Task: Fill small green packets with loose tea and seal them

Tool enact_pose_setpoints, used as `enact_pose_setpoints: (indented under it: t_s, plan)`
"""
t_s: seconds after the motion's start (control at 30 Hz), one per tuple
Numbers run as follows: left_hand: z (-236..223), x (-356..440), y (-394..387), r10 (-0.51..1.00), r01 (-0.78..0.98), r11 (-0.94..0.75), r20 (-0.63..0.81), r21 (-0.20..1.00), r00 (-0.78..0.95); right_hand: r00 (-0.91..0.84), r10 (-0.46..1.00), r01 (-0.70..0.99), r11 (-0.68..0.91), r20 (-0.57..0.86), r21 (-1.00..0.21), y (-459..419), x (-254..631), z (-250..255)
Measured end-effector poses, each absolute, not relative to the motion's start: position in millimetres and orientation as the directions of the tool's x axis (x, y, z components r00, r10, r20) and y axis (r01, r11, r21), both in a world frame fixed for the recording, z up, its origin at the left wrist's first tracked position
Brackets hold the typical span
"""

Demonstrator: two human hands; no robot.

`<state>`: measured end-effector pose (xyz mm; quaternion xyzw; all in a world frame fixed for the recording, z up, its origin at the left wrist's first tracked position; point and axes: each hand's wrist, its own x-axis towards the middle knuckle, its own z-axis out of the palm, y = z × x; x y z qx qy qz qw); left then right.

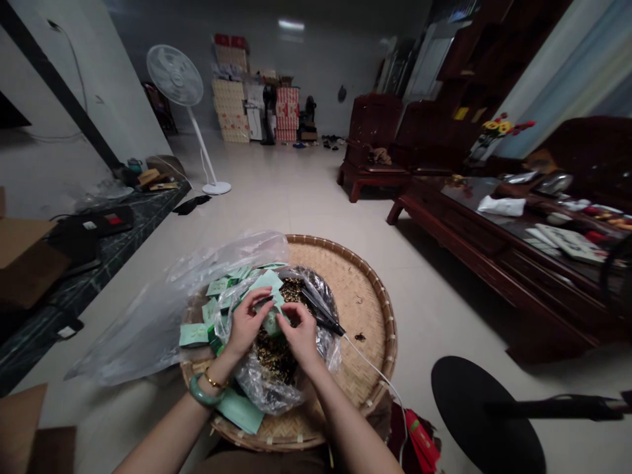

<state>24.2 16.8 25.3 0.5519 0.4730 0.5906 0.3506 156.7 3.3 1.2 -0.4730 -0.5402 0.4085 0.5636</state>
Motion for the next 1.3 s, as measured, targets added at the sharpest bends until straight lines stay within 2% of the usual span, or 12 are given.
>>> enact_pose_setpoints:
  t_s: [0.17,0.33,0.4,0.5,0.6,0.73,0.83,1.03,1.3]
  plan:
    - [33.9,18.6,21.8,0.969,0.122,-0.215,0.227,0.969,-0.093,0.081,0.946,0.103,0.306,0.315,-0.946,1.8,159.3,5.7]
    - [35.5,19.9,25.4,0.989,-0.05,-0.146,0.146,0.988,-0.011,0.065,0.927,0.126,0.361,0.37,-0.924,1.0,161.1,6.4]
    - [37.1,21.4,25.8,0.991,-0.081,-0.13,0.131,0.988,0.007,0.039,0.943,0.073,0.328,0.331,-0.942,1.8,160.8,5.5]
    - [39.6,24.4,26.4,0.988,-0.015,-0.148,0.148,0.989,0.051,0.024,0.979,-0.072,0.205,0.204,-0.976,5.4,160.5,4.2]
    - [36.7,27.1,27.8,0.988,-0.043,-0.147,0.149,0.988,0.034,0.071,0.995,-0.146,0.087,0.077,-0.985,10.2,161.8,2.3]
    - [22.7,27.1,27.7,1.0,-0.151,0.017,-0.018,0.988,-0.004,0.173,0.984,-0.236,0.0,-0.042,-0.972,13.6,164.7,-2.6]
    - [15.1,25.2,25.1,0.993,-0.127,0.113,-0.106,0.985,0.059,0.178,0.982,-0.257,-0.018,-0.066,-0.966,14.4,166.8,-3.9]
    - [21.1,23.5,23.8,0.995,-0.027,0.087,-0.086,0.996,0.06,0.136,0.991,-0.197,0.031,0.004,-0.98,19.6,172.0,5.9]
    - [21.7,21.8,26.3,0.99,0.086,0.046,-0.057,0.995,0.132,0.141,0.983,-0.305,-0.07,-0.117,-0.95,19.5,174.6,2.5]
